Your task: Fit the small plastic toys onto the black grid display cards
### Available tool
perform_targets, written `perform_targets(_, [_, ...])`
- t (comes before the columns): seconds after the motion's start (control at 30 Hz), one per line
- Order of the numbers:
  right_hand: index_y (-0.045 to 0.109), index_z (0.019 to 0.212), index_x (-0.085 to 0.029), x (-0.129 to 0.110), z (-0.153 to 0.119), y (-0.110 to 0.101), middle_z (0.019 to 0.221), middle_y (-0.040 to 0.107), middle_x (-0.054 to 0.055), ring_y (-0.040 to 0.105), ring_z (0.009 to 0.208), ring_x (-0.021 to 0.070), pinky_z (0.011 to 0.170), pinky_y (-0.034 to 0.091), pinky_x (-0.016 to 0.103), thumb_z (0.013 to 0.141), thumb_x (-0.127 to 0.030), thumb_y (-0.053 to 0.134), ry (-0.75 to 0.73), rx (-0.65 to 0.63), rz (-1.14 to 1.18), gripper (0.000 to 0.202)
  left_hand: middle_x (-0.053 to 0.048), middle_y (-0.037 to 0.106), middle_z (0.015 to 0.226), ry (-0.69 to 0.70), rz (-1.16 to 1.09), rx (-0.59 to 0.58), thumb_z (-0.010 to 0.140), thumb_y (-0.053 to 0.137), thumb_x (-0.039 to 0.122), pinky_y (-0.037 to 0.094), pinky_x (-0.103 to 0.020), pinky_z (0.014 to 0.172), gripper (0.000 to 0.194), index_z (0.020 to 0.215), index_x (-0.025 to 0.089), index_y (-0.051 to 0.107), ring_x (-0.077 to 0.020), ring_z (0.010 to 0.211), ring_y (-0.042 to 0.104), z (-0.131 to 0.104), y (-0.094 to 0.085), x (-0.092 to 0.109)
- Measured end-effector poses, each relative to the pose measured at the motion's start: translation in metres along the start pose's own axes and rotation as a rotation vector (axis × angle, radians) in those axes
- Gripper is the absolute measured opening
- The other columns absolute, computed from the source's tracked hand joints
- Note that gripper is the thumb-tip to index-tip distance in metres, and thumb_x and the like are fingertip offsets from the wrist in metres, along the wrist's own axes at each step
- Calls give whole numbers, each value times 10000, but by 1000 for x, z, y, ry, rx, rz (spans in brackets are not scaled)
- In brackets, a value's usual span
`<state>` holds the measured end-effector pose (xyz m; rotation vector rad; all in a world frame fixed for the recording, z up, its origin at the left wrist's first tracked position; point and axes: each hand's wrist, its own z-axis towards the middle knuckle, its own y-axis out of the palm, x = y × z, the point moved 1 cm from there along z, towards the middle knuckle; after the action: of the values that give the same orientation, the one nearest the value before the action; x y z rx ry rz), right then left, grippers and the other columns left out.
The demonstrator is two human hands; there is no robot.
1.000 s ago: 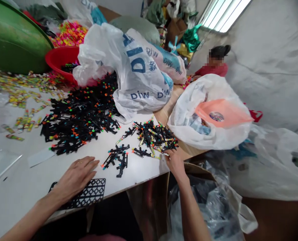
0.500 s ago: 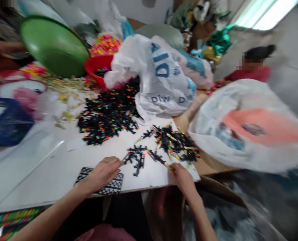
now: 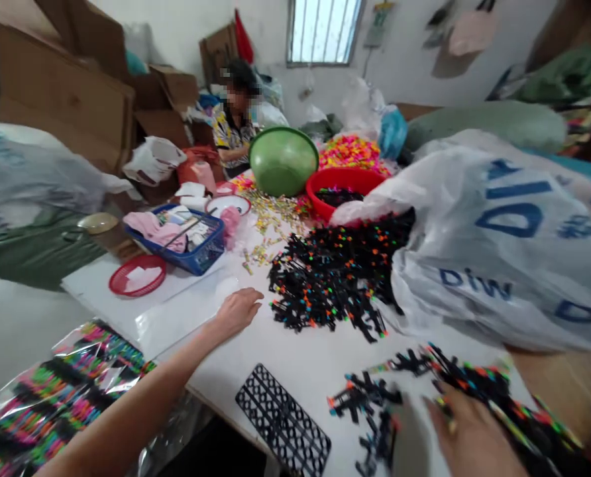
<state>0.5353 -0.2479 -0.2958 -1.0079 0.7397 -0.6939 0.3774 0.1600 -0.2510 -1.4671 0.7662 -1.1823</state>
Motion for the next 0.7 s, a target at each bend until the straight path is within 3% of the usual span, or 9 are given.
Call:
perform_targets(0.17, [546,1169,-202,-126,82,77,1235,483,127,516,1078,253,879,450,387,827,-362,472,-380,-74,176,385,-106,578,1077,-140,63,124,878,361,156,398,-315,910,305,1112,154,557,-201,1040,521,108,-14,-34])
perform_targets(0.23, [506,1232,-215,-156,101,95,1295,432,133,469,1141,280,895,436,419,799,-404,532,-434,-97,172,473,-128,550,1123,-204,84,118,860,423,198,398,-350,903,311,1143,150,542,-237,1076,492,150,-12,-49])
perform_targets(0.3, [470,1274,-229,-167,109,107,1340,396,128,416,1197,304,903,423,447,781,-435,559,-451,-116,136,541,-163,526,1154,-282,102,98,837,478,246,395,-409,893,379,1196,126,502,-287,1099,465,175,0,-60])
perform_targets(0.4, [468,1278,-253,-157,101,117,1365,394,97,372,1239,296,922,405,443,823,-396,505,-469,-116,52,478,-183,517,1160,-333,118,73,862,431,251,373,-444,904,439,1274,101,421,-301,1110,446,171,31,-59])
perform_targets(0.53, [450,1295,-283,-119,72,116,1377,400,61,420,1203,257,916,405,394,843,-266,427,-502,-94,-51,453,-156,455,1257,-246,127,67,895,343,215,311,-409,980,415,1297,128,399,-267,1182,380,117,66,-28])
perform_targets(0.63, [417,1320,-287,-95,56,109,1406,366,50,444,1183,253,900,408,387,823,-223,408,-505,-78,-106,501,-149,425,1280,-194,123,63,895,347,218,318,-407,976,414,1302,160,399,-268,1189,371,93,68,-16])
perform_targets(0.7, [406,1329,-283,-86,50,105,1406,367,54,462,1168,258,897,412,390,814,-266,434,-521,-82,-128,516,-139,448,1240,-170,122,60,878,365,173,344,-398,950,398,1271,178,434,-260,1160,398,99,59,-23])
